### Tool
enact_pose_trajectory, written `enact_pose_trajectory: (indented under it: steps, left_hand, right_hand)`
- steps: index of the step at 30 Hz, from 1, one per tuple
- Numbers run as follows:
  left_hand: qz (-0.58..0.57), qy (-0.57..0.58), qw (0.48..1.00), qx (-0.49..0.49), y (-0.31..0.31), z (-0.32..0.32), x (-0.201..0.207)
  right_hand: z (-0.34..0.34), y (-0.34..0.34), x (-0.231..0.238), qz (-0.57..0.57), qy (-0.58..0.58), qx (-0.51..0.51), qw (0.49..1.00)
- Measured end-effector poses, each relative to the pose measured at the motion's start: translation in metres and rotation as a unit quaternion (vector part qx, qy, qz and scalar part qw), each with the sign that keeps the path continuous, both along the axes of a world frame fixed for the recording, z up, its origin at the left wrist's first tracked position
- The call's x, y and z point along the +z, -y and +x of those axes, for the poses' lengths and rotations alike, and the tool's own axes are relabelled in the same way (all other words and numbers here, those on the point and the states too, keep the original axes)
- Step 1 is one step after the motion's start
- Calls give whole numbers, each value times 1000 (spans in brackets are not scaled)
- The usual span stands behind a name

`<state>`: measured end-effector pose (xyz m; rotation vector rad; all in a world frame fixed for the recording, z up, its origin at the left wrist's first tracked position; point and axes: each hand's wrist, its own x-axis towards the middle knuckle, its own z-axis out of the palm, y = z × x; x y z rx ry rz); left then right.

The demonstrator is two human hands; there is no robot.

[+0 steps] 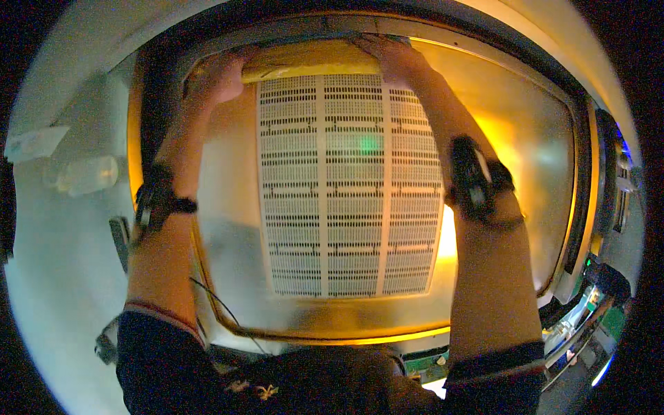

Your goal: Operator places green circuit board panels into an LED exposure machine, aligns them, and removes them after processing.

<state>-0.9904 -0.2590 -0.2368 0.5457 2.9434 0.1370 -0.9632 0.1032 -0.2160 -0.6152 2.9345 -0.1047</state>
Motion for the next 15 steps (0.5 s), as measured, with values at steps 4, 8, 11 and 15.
enact_pose_trajectory:
  steps: [4, 8, 11, 15]
  left_hand:
    - [-8, -29, 999, 13, -7, 77, 13]
    - [-24, -108, 994, 19, 9, 95, 17]
    - [-19, -103, 994, -25, 22, 172, -17]
    - [31, 132, 991, 2, -23, 351, 48]
  right_hand:
    - [18, -11, -34, -53, 31, 10, 998]
    - [80, 19, -10, -32, -53, 0, 998]
    - [154, 14, -3, 14, -80, 37, 996]
    - [334, -23, 21, -41, 4, 68, 997]
